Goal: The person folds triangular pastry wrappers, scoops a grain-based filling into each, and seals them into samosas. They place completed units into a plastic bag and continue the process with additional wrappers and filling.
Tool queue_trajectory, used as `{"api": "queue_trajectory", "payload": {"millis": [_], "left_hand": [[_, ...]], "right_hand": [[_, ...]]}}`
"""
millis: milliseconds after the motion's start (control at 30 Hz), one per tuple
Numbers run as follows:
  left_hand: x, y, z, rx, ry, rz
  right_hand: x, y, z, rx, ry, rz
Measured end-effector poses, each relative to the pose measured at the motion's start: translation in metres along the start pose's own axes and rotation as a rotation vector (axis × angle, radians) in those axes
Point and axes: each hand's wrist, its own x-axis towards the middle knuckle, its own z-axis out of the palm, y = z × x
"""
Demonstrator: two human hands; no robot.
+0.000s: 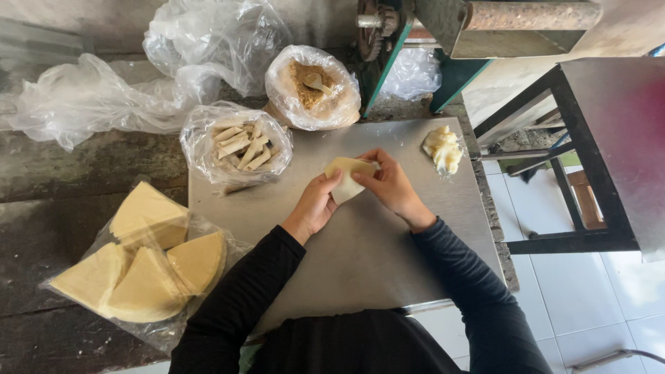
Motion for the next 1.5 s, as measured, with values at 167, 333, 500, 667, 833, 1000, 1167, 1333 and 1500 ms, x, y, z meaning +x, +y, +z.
{"api": "queue_trajectory", "payload": {"millis": [167,333,500,667,833,1000,1167,1333,1500], "left_hand": [[0.006,0.001,-0.011,0.05,0.007,0.094],[0.001,0.025,-0.009,-0.016,-0.229,-0.088],[-0.008,0.034,-0.001,-0.002,-0.295,-0.126],[-0.004,0.032,-0.005,-0.059,-0.406,-0.164],[0.0,0.025,-0.014,0.109,-0.395,-0.122],[0.005,0.015,-0.017,0.208,-0.431,-0.102],[0.009,0.006,-0.013,0.18,-0.248,-0.098],[0.006,0.004,-0.014,0.298,-0.299,-0.099],[0.004,0.008,-0.008,0.331,-0.302,-0.136]], "right_hand": [[-0.01,-0.03,-0.003,-0.75,0.007,-0.578],[-0.012,-0.04,0.0,-0.791,-0.232,-0.549],[-0.011,-0.037,-0.009,-0.671,-0.298,-0.505],[-0.009,-0.03,-0.015,-0.513,-0.298,-0.358],[-0.006,-0.018,-0.026,-0.404,-0.329,-0.263],[-0.007,-0.007,-0.023,-0.234,-0.293,-0.142],[-0.013,-0.011,-0.018,-0.352,-0.342,-0.314],[-0.006,0.017,-0.029,-0.147,-0.212,-0.112],[0.022,0.051,-0.071,0.331,0.193,0.202]]}}
